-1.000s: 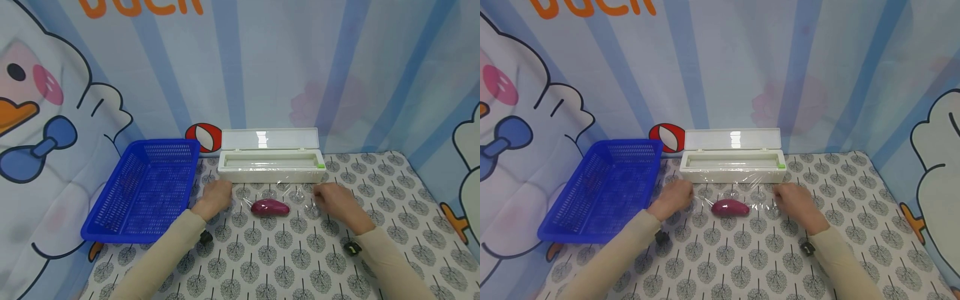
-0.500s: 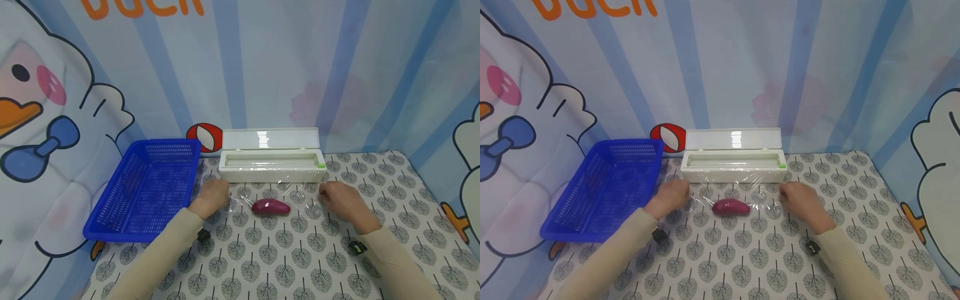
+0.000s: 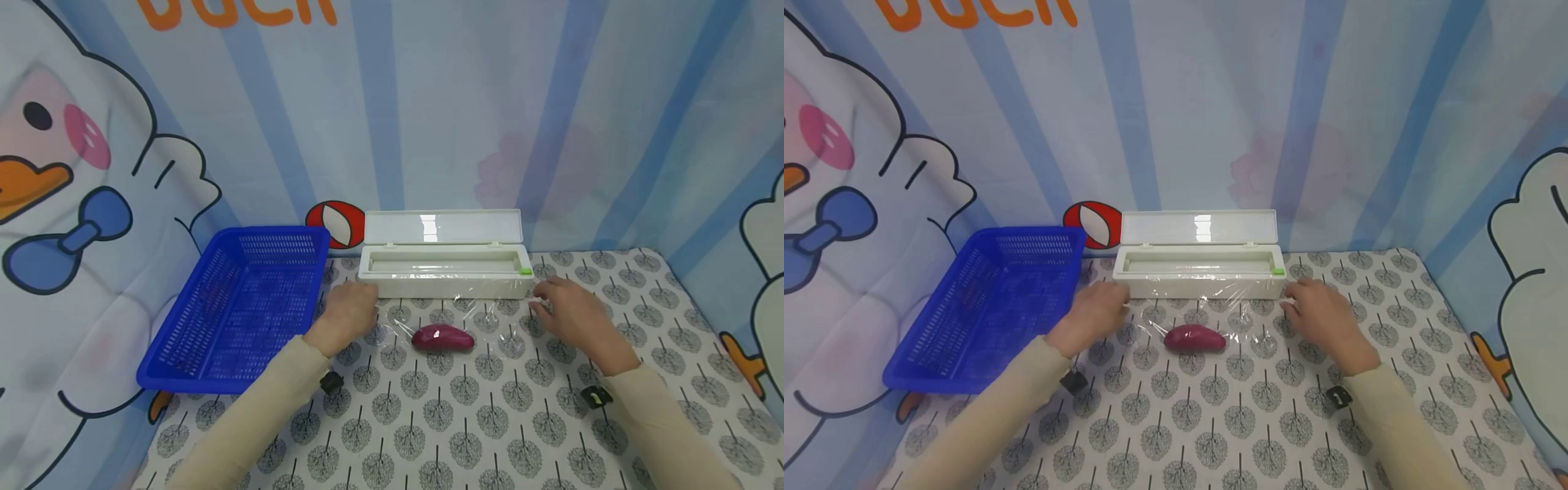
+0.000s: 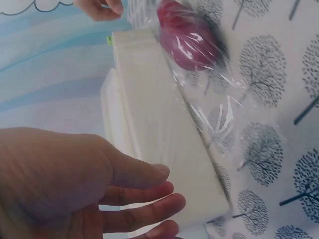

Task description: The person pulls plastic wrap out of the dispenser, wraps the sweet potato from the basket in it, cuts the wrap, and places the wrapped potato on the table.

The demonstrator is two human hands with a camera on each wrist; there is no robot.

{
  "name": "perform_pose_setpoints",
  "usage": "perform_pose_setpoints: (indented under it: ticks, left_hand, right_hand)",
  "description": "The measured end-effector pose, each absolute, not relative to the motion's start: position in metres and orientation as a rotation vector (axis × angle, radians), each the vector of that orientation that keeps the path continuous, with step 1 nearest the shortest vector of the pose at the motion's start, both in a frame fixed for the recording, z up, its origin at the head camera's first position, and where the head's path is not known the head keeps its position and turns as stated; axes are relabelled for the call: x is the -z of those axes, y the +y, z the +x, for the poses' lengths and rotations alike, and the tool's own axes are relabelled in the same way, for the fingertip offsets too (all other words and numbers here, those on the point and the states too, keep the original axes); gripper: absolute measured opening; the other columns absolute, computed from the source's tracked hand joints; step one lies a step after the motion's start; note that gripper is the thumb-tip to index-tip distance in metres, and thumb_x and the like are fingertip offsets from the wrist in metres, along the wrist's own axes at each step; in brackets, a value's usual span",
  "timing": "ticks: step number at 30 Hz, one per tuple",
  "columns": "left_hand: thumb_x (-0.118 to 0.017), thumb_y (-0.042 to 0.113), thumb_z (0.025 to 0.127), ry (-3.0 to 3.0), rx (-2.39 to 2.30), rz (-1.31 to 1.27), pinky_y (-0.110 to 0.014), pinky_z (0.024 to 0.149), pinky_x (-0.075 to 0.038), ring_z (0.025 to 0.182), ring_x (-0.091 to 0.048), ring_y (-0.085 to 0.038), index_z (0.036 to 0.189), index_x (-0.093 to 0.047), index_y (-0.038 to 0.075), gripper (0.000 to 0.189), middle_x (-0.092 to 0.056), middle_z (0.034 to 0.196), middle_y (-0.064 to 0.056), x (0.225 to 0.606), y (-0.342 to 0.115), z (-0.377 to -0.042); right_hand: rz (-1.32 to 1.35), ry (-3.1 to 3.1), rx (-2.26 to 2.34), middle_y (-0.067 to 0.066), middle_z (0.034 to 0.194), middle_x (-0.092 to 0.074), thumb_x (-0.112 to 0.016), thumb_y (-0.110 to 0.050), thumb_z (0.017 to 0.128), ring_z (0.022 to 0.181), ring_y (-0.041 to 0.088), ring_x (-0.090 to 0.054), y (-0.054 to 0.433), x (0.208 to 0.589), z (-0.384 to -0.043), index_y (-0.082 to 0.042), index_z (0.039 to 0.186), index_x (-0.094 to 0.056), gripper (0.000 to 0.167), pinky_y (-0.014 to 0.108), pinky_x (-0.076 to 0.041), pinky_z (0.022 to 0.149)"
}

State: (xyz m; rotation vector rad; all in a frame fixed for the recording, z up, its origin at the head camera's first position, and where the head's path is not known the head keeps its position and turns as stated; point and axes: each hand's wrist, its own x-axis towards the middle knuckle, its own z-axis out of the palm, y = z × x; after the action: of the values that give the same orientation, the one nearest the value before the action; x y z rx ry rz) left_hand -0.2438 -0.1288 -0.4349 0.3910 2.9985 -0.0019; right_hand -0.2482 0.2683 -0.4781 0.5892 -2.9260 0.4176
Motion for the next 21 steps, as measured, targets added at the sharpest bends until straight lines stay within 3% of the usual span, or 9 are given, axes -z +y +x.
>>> perform_pose_setpoints:
  ticks: [7,12,21]
  left_hand:
    - [-0.074,0.022,0.101,3.037,-0.028,0.459,-0.041,0.066,-0.058,0.079,-0.066,-0.024,0.103,-0.073,0.007,0.015,-0.073,0.094,-0.007,0.43,-0.12,-0.242]
    - [-0.075,0.021,0.099,3.048,-0.067,0.518,-0.039,0.065,-0.055,0.074,-0.062,-0.022,0.093,-0.072,0.009,0.015,-0.07,0.086,-0.005,0.43,-0.114,-0.242]
    - [-0.075,0.025,0.1,3.076,-0.09,0.601,-0.035,0.064,-0.054,0.074,-0.062,-0.021,0.09,-0.071,0.009,0.02,-0.069,0.083,-0.004,0.435,-0.107,-0.239]
  right_hand:
    - [0.584,-2.818,-0.413,0.033,0.133,-0.066,-0.073,-0.026,0.102,0.12,0.054,-0.064,0.268,0.475,-0.253,0.005,0.128,-0.068,0.042,0.067,-0.056,0.095]
    - [0.609,-2.771,-0.44,0.032,0.138,-0.063,-0.075,-0.031,0.101,0.125,0.053,-0.062,0.268,0.475,-0.258,0.006,0.136,-0.063,0.053,0.068,-0.052,0.103]
    - [0.638,-2.765,-0.405,0.033,0.152,-0.053,-0.075,-0.038,0.1,0.138,0.054,-0.052,0.262,0.474,-0.27,0.009,0.15,-0.052,0.072,0.069,-0.043,0.114]
